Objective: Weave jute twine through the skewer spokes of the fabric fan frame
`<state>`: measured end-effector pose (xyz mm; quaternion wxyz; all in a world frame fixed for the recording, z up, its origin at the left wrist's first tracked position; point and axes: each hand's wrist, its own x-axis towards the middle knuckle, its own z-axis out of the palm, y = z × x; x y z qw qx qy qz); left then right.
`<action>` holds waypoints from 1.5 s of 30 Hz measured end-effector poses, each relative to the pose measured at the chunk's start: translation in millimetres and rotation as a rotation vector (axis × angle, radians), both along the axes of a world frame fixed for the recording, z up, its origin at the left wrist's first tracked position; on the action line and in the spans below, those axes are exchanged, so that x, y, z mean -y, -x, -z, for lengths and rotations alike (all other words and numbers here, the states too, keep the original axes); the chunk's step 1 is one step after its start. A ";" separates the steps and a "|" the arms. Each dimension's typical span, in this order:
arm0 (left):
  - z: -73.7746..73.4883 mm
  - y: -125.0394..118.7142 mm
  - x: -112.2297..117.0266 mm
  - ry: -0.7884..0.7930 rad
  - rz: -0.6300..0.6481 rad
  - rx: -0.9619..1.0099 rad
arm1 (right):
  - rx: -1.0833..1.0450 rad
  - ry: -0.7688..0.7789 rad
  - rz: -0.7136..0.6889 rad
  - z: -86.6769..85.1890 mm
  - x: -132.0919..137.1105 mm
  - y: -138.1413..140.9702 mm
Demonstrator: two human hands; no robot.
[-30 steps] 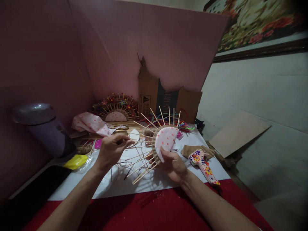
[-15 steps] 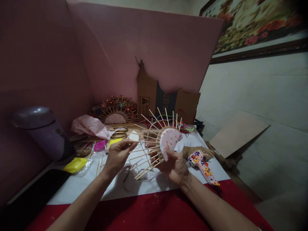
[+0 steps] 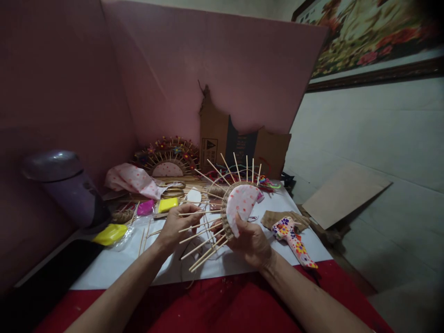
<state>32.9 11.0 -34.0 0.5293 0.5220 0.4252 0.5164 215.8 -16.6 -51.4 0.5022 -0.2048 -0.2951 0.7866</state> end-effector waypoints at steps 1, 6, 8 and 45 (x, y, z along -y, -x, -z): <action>-0.2 0.6 -0.8 0.004 -0.004 0.009 | -0.002 0.003 0.000 -0.5 0.5 -0.1; -5.4 7.6 -3.2 0.047 -0.021 0.097 | 0.026 -0.015 -0.051 -0.3 0.9 -0.6; -10.6 12.1 -2.3 0.104 -0.033 0.149 | 0.045 -0.027 -0.052 1.0 -0.1 -1.2; -24.4 41.1 -3.3 -0.588 -0.335 -0.584 | 0.184 -0.042 -0.169 8.3 -4.5 -1.2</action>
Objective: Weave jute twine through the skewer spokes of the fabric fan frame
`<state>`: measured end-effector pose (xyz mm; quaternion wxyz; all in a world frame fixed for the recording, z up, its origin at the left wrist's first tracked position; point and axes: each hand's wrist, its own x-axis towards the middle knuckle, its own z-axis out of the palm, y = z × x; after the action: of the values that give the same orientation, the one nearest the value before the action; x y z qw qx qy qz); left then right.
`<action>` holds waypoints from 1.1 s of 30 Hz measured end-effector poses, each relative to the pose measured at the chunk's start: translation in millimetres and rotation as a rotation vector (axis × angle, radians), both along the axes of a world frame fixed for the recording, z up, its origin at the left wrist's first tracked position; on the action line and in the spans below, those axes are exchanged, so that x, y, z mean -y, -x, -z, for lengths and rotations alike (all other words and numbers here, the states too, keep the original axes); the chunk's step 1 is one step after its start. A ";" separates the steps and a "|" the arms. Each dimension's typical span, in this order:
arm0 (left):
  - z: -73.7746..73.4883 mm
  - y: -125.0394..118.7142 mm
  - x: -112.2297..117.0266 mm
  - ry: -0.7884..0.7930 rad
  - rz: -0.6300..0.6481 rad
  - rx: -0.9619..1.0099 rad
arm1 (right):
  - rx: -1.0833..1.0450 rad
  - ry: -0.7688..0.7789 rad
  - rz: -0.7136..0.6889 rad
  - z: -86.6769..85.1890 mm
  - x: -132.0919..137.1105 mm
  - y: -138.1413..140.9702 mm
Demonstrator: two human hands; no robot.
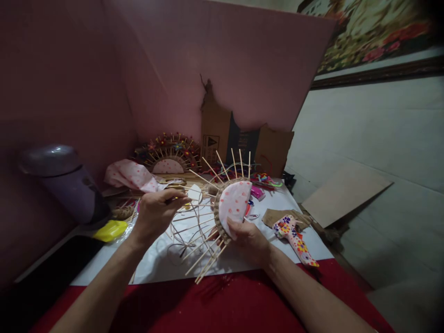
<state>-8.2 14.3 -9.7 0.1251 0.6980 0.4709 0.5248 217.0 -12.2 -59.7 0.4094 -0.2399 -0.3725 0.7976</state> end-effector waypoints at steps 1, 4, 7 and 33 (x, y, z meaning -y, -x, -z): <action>-2.0 1.0 -0.1 0.053 0.017 0.053 | 0.003 -0.005 -0.004 -0.1 0.0 -0.9; -9.4 3.7 -0.6 0.242 0.069 0.268 | 0.007 -0.001 -0.020 -1.5 0.2 -3.9; -14.2 7.5 -2.3 0.466 0.204 0.479 | -0.021 -0.021 -0.060 -3.8 1.1 -5.7; 27.9 -12.1 -16.7 0.647 0.262 0.292 | -0.196 -0.107 0.136 -5.9 3.4 -2.7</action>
<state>3.9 30.9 -37.6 0.4710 0.5947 0.4961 0.4224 219.7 -15.6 -53.8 0.5091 -0.1633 -0.3555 0.7667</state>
